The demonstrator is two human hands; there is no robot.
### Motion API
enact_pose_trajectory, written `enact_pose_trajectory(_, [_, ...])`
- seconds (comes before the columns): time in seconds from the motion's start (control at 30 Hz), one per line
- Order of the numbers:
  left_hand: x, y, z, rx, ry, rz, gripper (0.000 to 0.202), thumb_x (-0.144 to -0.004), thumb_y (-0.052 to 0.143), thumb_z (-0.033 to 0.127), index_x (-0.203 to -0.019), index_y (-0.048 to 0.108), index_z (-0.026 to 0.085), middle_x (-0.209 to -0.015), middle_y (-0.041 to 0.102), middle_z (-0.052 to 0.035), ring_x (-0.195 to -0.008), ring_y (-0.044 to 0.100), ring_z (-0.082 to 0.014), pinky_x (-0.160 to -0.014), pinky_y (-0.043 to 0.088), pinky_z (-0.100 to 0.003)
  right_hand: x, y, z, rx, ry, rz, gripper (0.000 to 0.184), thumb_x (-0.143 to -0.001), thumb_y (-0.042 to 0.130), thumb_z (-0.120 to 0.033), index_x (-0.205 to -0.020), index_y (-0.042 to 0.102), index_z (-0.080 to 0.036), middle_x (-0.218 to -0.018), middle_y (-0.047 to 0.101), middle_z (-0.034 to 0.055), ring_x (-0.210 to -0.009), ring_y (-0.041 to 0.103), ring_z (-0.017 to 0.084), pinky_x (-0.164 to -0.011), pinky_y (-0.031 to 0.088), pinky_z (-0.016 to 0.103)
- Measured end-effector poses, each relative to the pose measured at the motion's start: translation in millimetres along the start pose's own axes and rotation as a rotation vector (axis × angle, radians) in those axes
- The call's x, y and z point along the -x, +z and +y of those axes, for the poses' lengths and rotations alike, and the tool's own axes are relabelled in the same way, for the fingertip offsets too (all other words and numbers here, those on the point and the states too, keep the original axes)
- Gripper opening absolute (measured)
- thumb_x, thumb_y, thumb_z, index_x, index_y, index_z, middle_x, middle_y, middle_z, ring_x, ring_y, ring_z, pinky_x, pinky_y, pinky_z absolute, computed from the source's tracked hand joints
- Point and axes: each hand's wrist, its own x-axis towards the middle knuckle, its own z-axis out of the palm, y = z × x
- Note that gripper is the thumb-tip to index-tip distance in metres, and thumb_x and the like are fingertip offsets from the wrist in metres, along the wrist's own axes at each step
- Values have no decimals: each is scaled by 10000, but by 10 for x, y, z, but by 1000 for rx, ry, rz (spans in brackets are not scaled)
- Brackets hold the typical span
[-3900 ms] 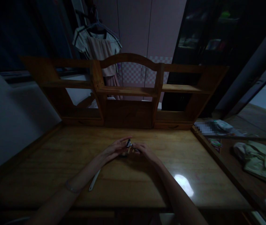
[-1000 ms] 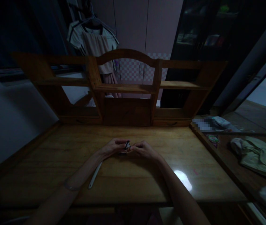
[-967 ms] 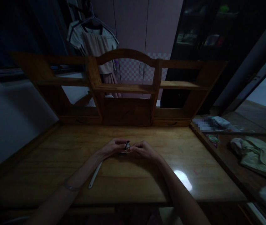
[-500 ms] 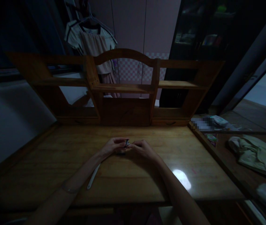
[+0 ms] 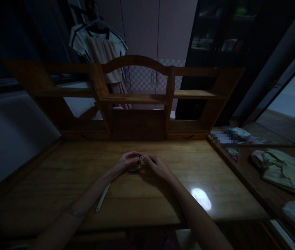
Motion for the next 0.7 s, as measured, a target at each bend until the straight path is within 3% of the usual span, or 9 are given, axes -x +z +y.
enact_pose_trajectory(0.3, [29, 21, 63, -44, 28, 4, 430, -723, 713, 364, -1069, 600, 135, -1008, 639, -104, -844, 619, -184, -785, 507, -315, -8, -2, 50, 166, -70, 56, 490, -935, 350, -505, -745, 616, -139, -679, 583, 8, -649, 513, 132, -604, 348, 224])
enact_pose_trajectory(0.47, [-19, 0, 29, -75, 92, 55, 461, -705, 719, 380, -1060, 593, 114, -1003, 639, -109, -896, 612, -197, -811, 494, -315, 9, -22, 25, 222, -140, 82, 341, -929, 411, -448, -973, 621, -183, -867, 641, 33, -784, 561, 159, -713, 377, 252])
enact_pose_trajectory(0.6, [-70, -5, 102, -257, 190, 197, 548, -780, 613, 451, -1225, 498, 152, -1046, 626, -107, -944, 609, -201, -816, 482, -315, 19, 21, 73, 251, -173, 93, 300, -906, 463, -400, -1104, 567, -199, -948, 637, 59, -842, 565, 191, -750, 400, 281])
enact_pose_trajectory(0.7, [49, -53, 297, -685, 274, 403, 417, -869, 473, 438, -1172, 548, 162, -1079, 607, -111, -992, 582, -203, -895, 429, -329, 20, 36, 55, 274, -144, 166, 282, -931, 404, -360, -1122, 541, -205, -988, 625, 82, -878, 562, 206, -770, 404, 301])
